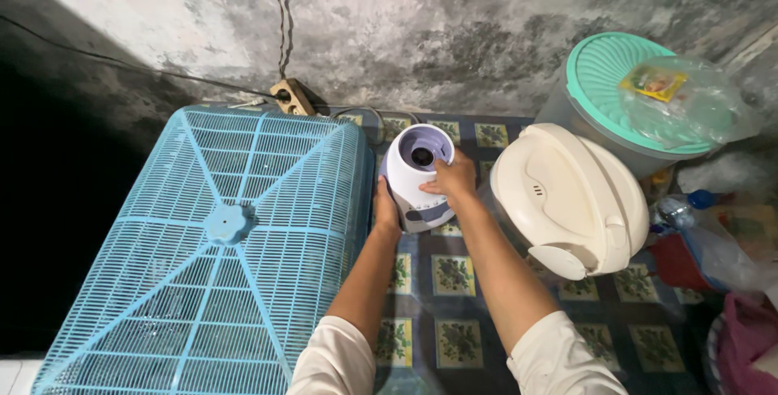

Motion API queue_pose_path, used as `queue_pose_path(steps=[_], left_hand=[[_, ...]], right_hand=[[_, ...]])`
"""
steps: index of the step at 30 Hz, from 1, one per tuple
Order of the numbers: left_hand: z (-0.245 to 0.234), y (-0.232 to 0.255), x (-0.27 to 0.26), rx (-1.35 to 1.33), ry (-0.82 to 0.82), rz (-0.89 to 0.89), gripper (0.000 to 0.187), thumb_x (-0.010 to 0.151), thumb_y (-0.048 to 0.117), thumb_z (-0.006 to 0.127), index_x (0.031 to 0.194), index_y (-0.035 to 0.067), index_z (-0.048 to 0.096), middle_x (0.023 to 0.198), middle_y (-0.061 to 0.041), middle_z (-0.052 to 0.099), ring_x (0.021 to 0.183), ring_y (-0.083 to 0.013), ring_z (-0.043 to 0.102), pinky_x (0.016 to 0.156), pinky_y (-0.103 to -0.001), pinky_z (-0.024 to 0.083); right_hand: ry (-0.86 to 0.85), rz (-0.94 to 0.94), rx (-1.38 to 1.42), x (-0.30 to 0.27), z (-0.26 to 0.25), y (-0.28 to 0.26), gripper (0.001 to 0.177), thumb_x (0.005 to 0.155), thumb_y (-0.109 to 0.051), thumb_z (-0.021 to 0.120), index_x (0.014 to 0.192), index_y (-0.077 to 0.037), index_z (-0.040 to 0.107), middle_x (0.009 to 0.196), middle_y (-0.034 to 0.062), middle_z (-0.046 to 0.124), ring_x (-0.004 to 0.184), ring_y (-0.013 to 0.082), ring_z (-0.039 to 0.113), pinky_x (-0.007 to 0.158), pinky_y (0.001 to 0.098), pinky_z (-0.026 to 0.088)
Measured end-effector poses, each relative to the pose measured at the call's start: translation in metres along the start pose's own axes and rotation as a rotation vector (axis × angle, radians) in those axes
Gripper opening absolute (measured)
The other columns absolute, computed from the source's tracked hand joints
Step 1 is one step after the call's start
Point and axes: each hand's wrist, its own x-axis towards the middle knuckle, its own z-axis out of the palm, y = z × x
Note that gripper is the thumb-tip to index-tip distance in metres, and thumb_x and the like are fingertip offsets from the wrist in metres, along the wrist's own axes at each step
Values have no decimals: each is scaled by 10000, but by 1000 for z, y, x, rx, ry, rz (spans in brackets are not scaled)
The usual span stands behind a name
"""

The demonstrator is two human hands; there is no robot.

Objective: The person unwinds the blender's power cord, plugs it into a wall socket, and attaches the blender jar to the motor base, then removes the jar lid. They then hold a mango on a plate and cut it into pieces with a knife, turning the fruit as they slice.

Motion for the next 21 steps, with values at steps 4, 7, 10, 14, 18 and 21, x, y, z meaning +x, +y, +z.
queue_pose_path(steps=[4,7,10,14,18,21], left_hand=[[4,5,-4,-213,-39,-100,712,969,611,429,1405,67,575,1340,-168,670,1168,-325,679,1000,-459,533],[5,4,-10,-177,64,-42,737,960,605,481,1442,49,522,1358,-189,650,1184,-338,672,1004,-463,535],[12,6,-34,-124,238,-69,768,939,616,512,1497,96,421,1403,-184,596,1220,-339,648,1011,-471,534],[16,30,-89,-23,316,-117,787,910,641,517,1539,185,384,1451,-185,532,1228,-342,642,1007,-469,543],[12,41,-151,45,390,-219,796,901,655,524,1584,293,334,1544,-185,304,1275,-361,577,1039,-531,535],[-1,34,-190,-55,280,-145,851,855,671,525,1570,256,321,1501,-172,495,1252,-348,629,1020,-541,546]], right_hand=[[55,19,-15,-11,-4,-6,441,929,33,514,1356,-31,597,951,235,729,589,353,744,514,395,603],[74,-28,-39,-31,-1,-11,446,923,38,521,1357,-32,595,939,241,721,571,335,736,502,393,600],[91,-90,-96,-59,-2,-16,466,919,46,510,1367,-38,607,909,247,724,548,319,726,483,388,602],[41,-118,-55,-98,-9,-27,502,917,45,489,1402,-64,555,898,218,716,534,304,723,476,387,604],[12,-113,-39,-141,-25,-23,488,933,37,492,1410,-48,542,880,228,717,539,312,721,468,395,637],[-16,-103,-68,-176,-37,-16,477,943,37,515,1413,-28,561,872,234,707,567,301,728,515,396,609]])
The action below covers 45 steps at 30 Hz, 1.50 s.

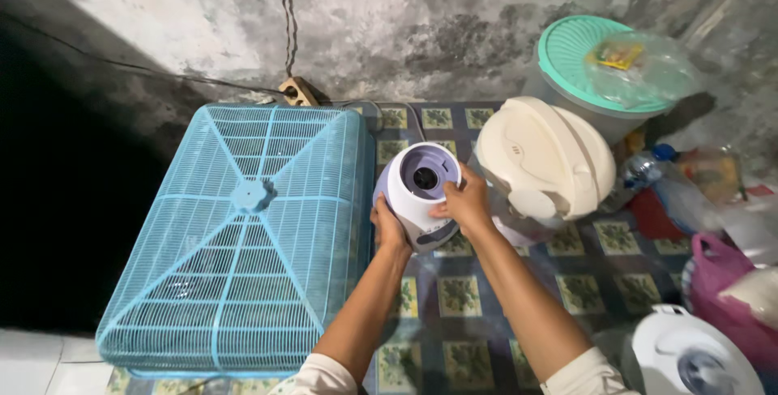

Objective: The person unwinds the blender's power cord, plugs it into a wall socket, and attaches the blender jar to the motor base, then removes the jar lid. They then hold a mango on a plate and cut it into pieces with a knife, turning the fruit as they slice.

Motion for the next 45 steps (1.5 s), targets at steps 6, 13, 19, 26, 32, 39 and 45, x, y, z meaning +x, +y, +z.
queue_pose_path(steps=[6,13,19,26,32,39,45], left_hand=[[-51,-27,-52,73,-17,-76,889,883,659,536,1620,305,186,1549,-151,230,1352,-345,535,1077,-554,510],[-88,-57,-110,94,-166,-63,866,844,623,585,1556,225,294,1488,-153,512,1312,-326,577,1070,-519,485],[-123,-90,-159,123,-226,-133,848,869,604,565,1557,225,247,1481,-144,506,1293,-329,588,1069,-520,482],[-159,-113,-188,108,-315,-210,688,929,565,473,1466,137,435,1338,-170,652,1162,-328,688,1015,-500,541],[-176,-123,-177,77,-468,-200,628,974,539,408,1382,95,582,1289,-154,702,1151,-310,698,1026,-457,539],[-176,-122,-145,188,-533,-298,692,988,611,327,1387,124,614,1324,-133,703,1169,-297,689,1050,-427,501],[-182,-126,-135,169,-577,-363,737,982,634,258,1382,127,614,1304,-141,704,1154,-316,695,1043,-454,521]], right_hand=[[6,54,35,-72,-29,11,490,941,33,501,1426,-31,479,852,244,714,549,333,729,495,418,643],[43,62,21,-142,-65,23,420,961,20,496,1377,-8,543,823,258,700,555,341,726,490,404,635],[68,67,-9,-203,-94,39,410,958,20,481,1358,-5,562,843,226,712,559,334,729,489,404,627],[81,90,19,-263,-104,67,441,962,16,470,1398,-16,529,891,226,713,562,318,717,508,385,638],[139,92,35,-285,-92,82,439,962,44,468,1394,-6,522,893,263,686,578,343,738,516,388,642],[183,72,144,-292,-73,94,464,964,63,452,1424,2,443,915,258,693,613,378,753,531,412,654],[199,81,136,-298,-57,95,514,947,53,447,1454,-26,416,916,254,696,624,375,750,544,417,655]])
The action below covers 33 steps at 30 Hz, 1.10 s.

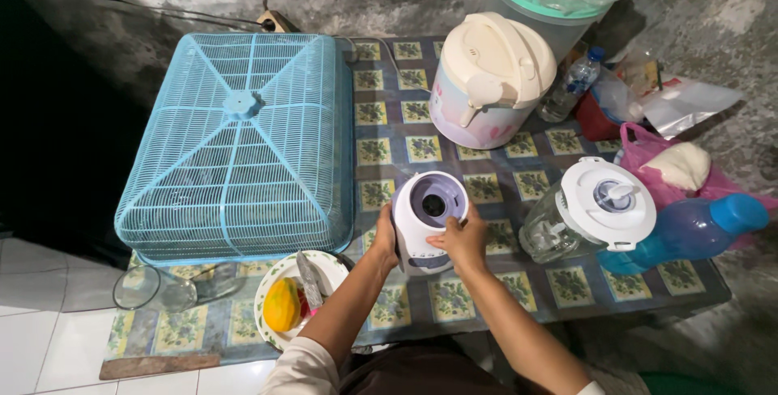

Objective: The person unwinds the blender's power cord, plugs it into a wall socket, and attaches the blender jar to the motor base, then removes the jar lid. They then hold a mango on a plate and cut it into pieces with a knife, turning the fruit as they slice.

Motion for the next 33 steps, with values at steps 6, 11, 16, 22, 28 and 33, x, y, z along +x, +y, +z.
queue_pose_path(steps=[6,11,16,22,28,33], left_hand=[[-3,6,-2,102,50,5,738,992,653,260,1400,152,617,1340,-121,702,1202,-293,682,1074,-423,494],[0,10,-5,60,43,-39,767,984,680,244,1400,150,610,1344,-121,696,1211,-307,674,1077,-441,493],[-2,21,3,186,192,-54,760,974,663,286,1450,148,578,1425,-112,636,1309,-298,586,1112,-448,414],[9,54,26,249,171,220,740,975,611,454,1507,98,421,1544,-137,499,1428,-259,491,1177,-349,345],[31,70,35,444,117,334,713,972,543,499,1360,-45,607,1400,-205,620,1276,-270,594,1097,-356,427],[29,72,37,429,47,355,649,1015,500,495,1201,-87,699,1219,-199,730,1137,-280,666,1048,-379,484]], right_hand=[[12,14,-114,-4,8,-10,557,950,23,469,1492,-51,366,930,243,699,650,327,766,561,379,655],[-33,-100,-256,5,0,-3,546,929,-38,556,1458,-71,423,950,137,710,631,270,767,530,357,641],[-46,-122,-418,52,-50,26,328,997,-226,654,1267,-43,612,809,126,698,694,174,693,612,356,620],[87,-309,-750,134,-125,81,252,950,-253,677,1062,-35,734,879,134,752,806,260,732,743,388,540],[27,-128,-1021,149,-118,128,543,684,-136,767,1222,-142,693,1137,154,745,1092,344,694,922,442,530],[32,-83,-1040,152,-113,130,474,774,-163,773,1237,-139,677,1153,157,736,1125,352,683,939,455,527]])
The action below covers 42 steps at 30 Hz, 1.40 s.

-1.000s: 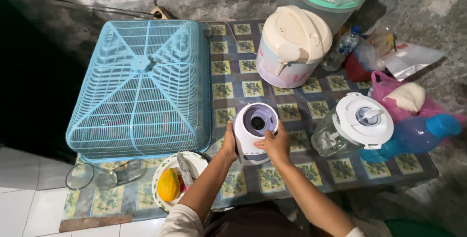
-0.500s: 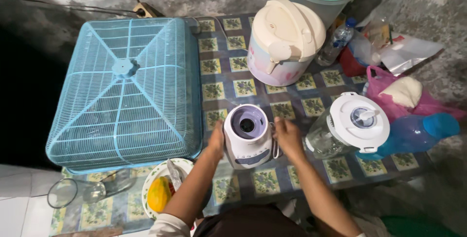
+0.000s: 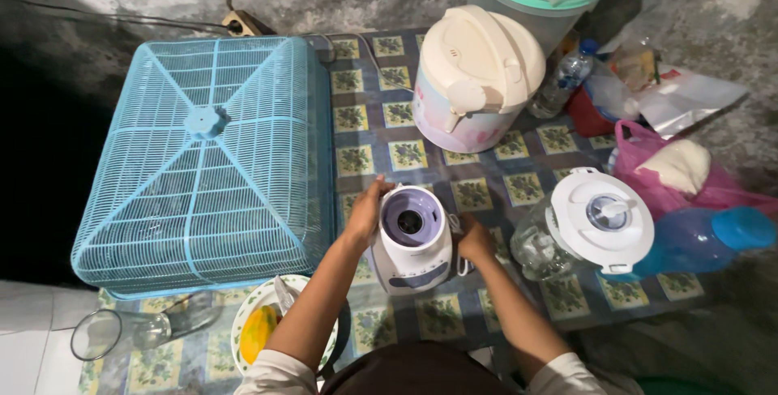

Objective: The person unwinds the blender's power cord, plugs it into a wall socket, and attaches the blender jar to the motor base, then removes the jar lid. They then hold a mango on a plate and cut it into pieces with a knife, turning the fruit as they slice.

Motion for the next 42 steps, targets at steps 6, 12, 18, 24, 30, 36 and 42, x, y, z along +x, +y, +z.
queue_pose_path(steps=[6,12,18,24,30,36,42], left_hand=[[-10,7,4,153,3,0,629,1011,499,472,1201,-46,721,1197,-182,737,1129,-263,668,1031,-345,470],[-18,9,25,173,21,-110,543,1002,458,476,1276,41,692,1231,-104,718,1161,-244,663,1037,-356,478],[-26,-21,77,437,-44,101,430,1037,343,539,1229,0,710,1159,-181,744,1073,-308,635,961,-389,498],[-18,-38,105,772,-471,190,333,980,223,622,1188,-16,723,1138,-167,769,1000,-260,721,874,-351,574],[13,-37,154,651,-559,387,854,890,61,801,1560,42,273,1408,-162,526,1224,-218,543,993,-356,467],[49,-37,174,400,-768,372,437,954,65,730,1366,11,594,1183,-59,719,1078,-140,648,972,-326,530],[48,-29,153,390,-541,329,206,966,104,716,1144,40,634,1017,-21,697,965,-109,636,895,-305,535]], right_hand=[[249,-295,142,36,-31,-25,393,836,13,650,1218,-74,689,1065,193,743,1025,360,732,856,431,567],[242,-466,81,45,-94,-109,181,825,-46,767,1005,-37,753,924,209,726,901,387,704,781,450,540],[205,-571,115,59,-106,-155,179,813,-36,776,986,-38,728,932,174,731,862,348,716,780,424,547],[208,-570,150,72,-98,-155,165,809,-21,763,955,-37,687,913,169,708,849,341,710,775,424,545],[154,-765,136,66,-104,-164,169,813,1,736,967,-44,682,955,183,693,921,399,683,793,450,536],[91,-673,-73,36,-127,-201,223,861,-63,720,1081,-80,692,1028,169,708,953,404,681,807,482,542],[186,-612,-109,-35,-148,-211,336,870,-309,708,1074,-42,704,957,222,727,866,421,707,737,494,555]])
